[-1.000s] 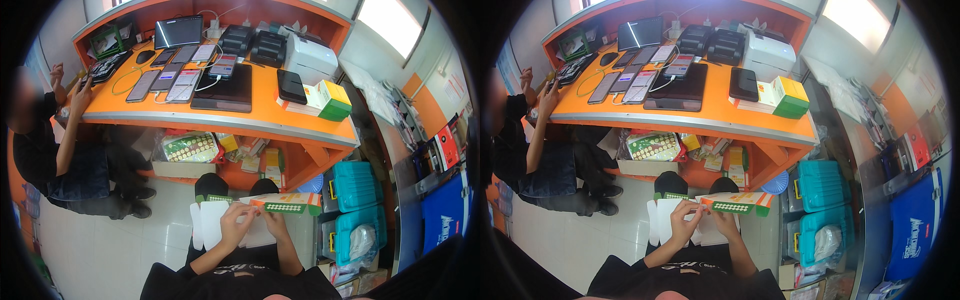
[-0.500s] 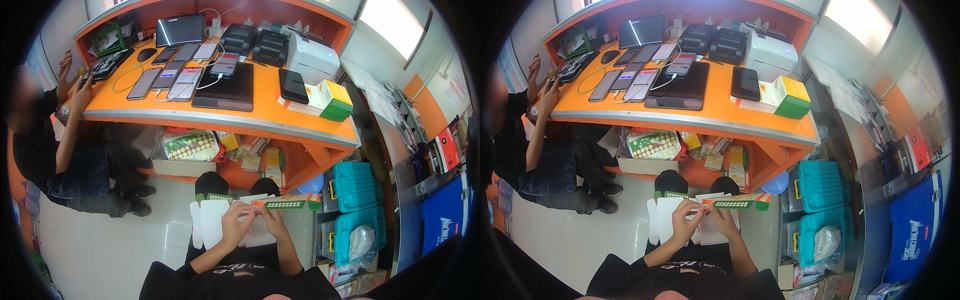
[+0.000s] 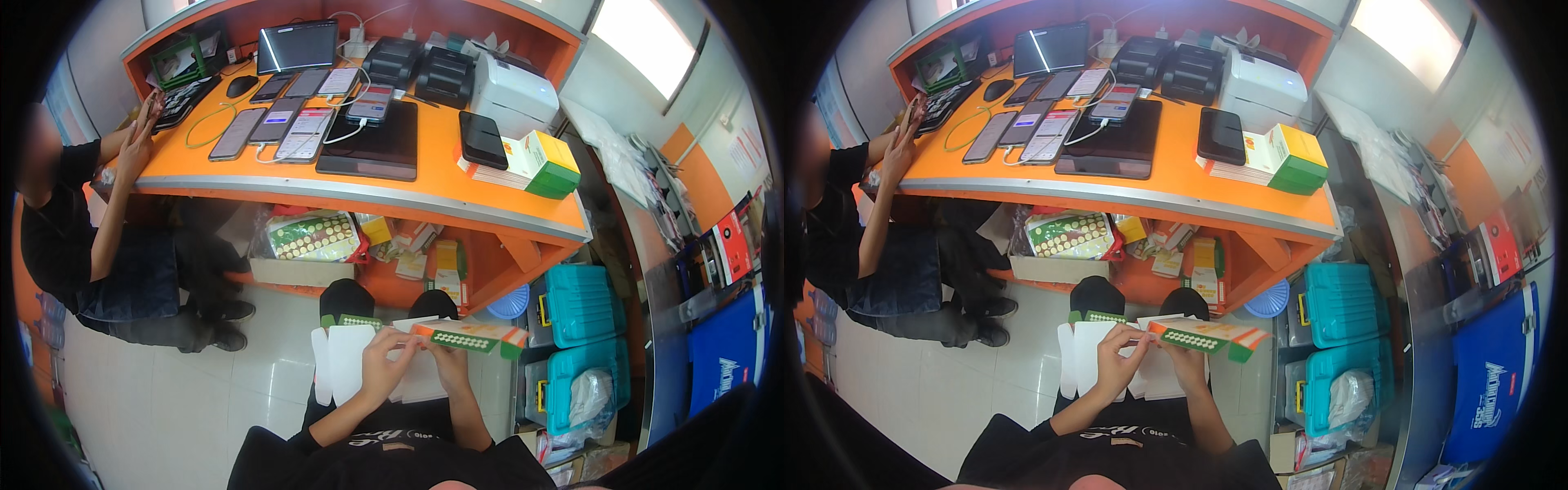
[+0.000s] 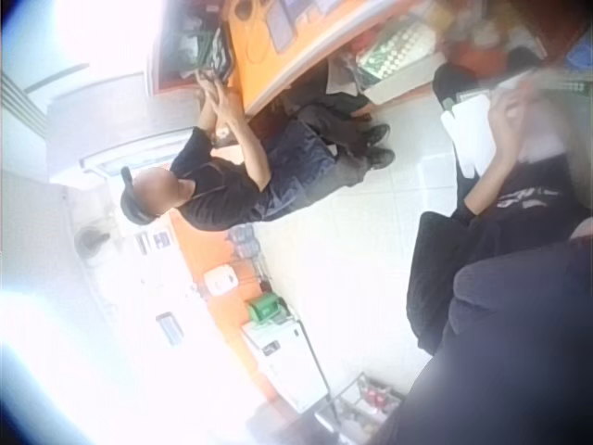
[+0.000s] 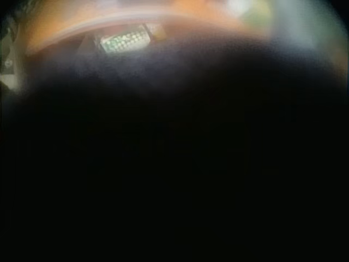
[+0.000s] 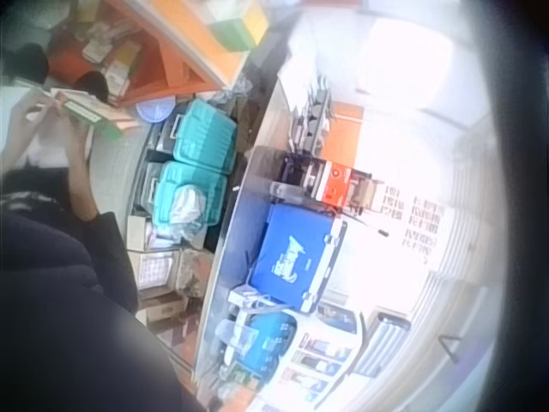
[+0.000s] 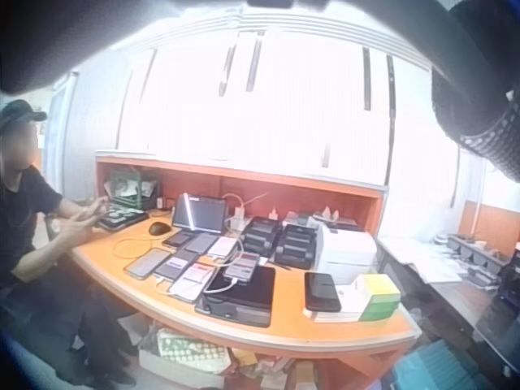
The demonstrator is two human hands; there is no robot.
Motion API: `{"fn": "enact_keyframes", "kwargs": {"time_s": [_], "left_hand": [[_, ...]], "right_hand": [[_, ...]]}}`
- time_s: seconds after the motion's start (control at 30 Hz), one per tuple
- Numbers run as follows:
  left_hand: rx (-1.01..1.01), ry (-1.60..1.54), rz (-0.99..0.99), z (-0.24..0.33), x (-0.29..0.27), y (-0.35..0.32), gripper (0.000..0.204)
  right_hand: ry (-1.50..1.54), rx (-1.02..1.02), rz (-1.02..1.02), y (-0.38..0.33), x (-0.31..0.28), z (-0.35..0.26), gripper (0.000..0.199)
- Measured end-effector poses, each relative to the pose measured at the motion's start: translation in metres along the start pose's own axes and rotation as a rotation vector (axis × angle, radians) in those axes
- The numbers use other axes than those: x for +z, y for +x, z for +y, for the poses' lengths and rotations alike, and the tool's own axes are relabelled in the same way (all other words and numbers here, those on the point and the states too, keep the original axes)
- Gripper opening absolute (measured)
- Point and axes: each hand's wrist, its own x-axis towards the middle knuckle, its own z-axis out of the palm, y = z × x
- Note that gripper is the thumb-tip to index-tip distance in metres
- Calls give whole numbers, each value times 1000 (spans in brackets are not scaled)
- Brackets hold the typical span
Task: The person sits on the floor and repeatedly folds small rectangular boxes from flat paper, then places them on the orange counter. The person handles multiple boxes one at a time, folding edges and tucking flaps to form closed boxes.
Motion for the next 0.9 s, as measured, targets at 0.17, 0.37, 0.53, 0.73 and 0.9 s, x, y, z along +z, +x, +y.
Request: {"fn": "enact_keyframes", "kwargs": {"time_s": [0.17, 0.37, 0.53, 0.73, 0.9], "left_hand": [[80, 55, -15, 8, -2, 0, 8], [122, 136, -6, 15, -5, -2, 9], [158, 162, -62, 17, -11, -3, 11], [143, 106, -127, 20, -13, -2, 11], [-18, -44, -207, 22, -16, 3, 10]], "right_hand": [[87, -18, 0, -6, 0, -3, 35], [-197, -185, -5, -7, -13, 4, 38], [-344, -329, -4, -12, -23, 0, 37], [-396, -381, 2, -17, -23, -5, 36], [-411, -396, 12, -17, -24, -5, 35]]}}
